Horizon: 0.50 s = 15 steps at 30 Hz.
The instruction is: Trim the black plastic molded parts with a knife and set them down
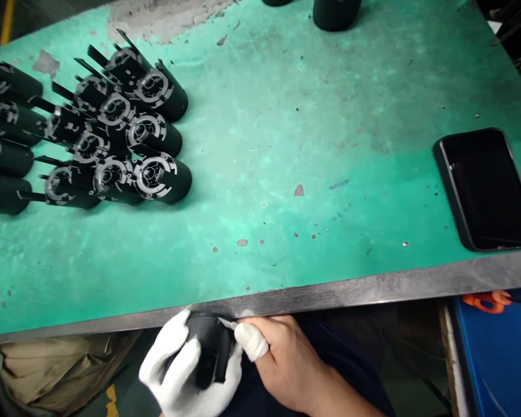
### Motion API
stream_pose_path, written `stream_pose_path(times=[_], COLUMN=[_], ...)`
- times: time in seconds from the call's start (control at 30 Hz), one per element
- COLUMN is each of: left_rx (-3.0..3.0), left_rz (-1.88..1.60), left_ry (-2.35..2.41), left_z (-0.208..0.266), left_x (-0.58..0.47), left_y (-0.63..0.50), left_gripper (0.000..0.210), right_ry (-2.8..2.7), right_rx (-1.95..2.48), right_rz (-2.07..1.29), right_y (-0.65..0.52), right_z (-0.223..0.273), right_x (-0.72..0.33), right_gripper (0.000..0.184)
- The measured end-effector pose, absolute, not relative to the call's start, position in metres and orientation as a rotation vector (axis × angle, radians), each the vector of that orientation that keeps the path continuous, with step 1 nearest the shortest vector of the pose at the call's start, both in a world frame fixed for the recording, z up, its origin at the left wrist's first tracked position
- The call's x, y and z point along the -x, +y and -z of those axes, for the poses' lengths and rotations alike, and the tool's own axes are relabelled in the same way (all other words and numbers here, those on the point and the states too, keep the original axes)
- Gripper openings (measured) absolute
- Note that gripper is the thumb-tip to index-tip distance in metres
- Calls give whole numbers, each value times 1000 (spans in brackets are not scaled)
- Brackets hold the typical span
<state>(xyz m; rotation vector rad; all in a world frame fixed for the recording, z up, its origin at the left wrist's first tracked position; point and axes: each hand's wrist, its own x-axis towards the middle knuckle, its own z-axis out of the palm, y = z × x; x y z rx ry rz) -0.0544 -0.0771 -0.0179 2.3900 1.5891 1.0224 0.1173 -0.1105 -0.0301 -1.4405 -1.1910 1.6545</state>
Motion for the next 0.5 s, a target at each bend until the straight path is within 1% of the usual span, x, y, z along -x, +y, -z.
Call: stream_pose_path(times=[0.2,0.4,0.5], left_rx=[-2416,-2413,-2411], left_rz=[-1108,-1060,-1073], left_ry=[1580,1592,1561], left_z=[28,25,29], left_x=[58,58,58], left_y=[-81,-80,-78], left_gripper=[75,64,63], right_ry=[-1152,-1164,-1167], right_rx=[1420,1360,1401], right_rz=[-1620,-1688,-1676], right_y=[-107,-104,-102], right_z=[33,31,29], right_x=[-109,-117,-115], right_gripper=[36,39,40])
